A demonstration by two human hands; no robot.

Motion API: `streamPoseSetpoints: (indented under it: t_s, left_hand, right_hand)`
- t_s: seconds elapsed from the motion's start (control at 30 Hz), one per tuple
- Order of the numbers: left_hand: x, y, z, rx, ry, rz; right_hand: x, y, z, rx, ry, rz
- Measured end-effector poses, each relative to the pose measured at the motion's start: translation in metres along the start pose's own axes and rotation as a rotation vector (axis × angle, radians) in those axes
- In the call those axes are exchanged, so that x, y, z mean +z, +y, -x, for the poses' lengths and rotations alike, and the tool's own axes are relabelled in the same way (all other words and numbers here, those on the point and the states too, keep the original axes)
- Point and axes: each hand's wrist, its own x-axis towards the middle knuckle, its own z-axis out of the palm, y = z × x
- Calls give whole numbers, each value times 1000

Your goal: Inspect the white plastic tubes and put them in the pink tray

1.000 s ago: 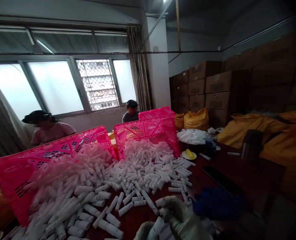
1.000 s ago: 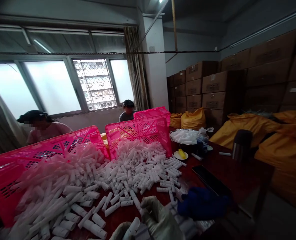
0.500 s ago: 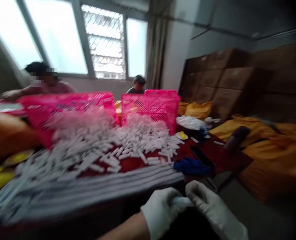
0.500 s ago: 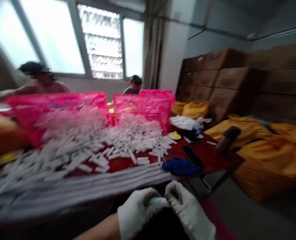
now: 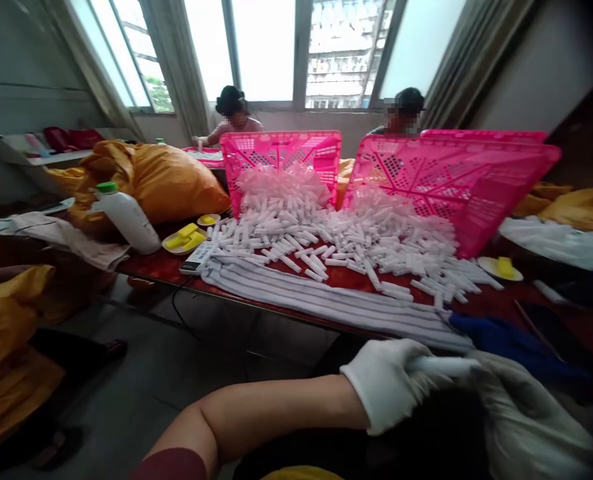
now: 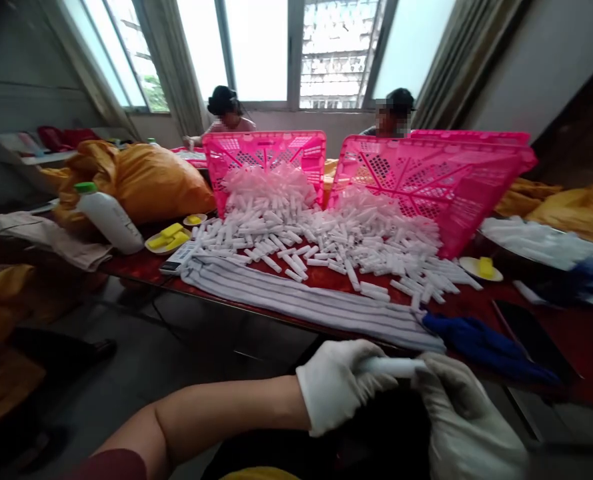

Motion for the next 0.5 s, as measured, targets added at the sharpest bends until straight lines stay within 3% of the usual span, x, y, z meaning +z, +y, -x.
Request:
streamPoseSetpoints:
  t_s: [0.07, 0.13, 0.2, 0.27, 0.33, 0.43, 0.5]
  left_hand:
    - [0, -3, -1, -98, -163, 203]
    - [-3, -6, -5, -273, -451, 530]
    - [-4, -7, -13, -452, -707, 761]
    - [1, -8, -22, -545, -830, 811]
    - [13, -9, -27, -459, -757, 682]
    - [33, -11, -27, -132, -393, 338]
    - [40, -12, -28, -49, -290, 245]
  right_hand:
    - [-4, -20, 0, -46, 40, -102]
    - [-8, -28, -4, -153, 4, -217]
    - [-14, -25, -8, -223, -52, -302]
    - [-22, -19, -10, -238, -91, -353]
    - [-29, -12, -10, -208, -81, -360]
    - [-35, -7, -8, -113, 42, -331]
    - [-38, -7, -8, -90, 97, -330]
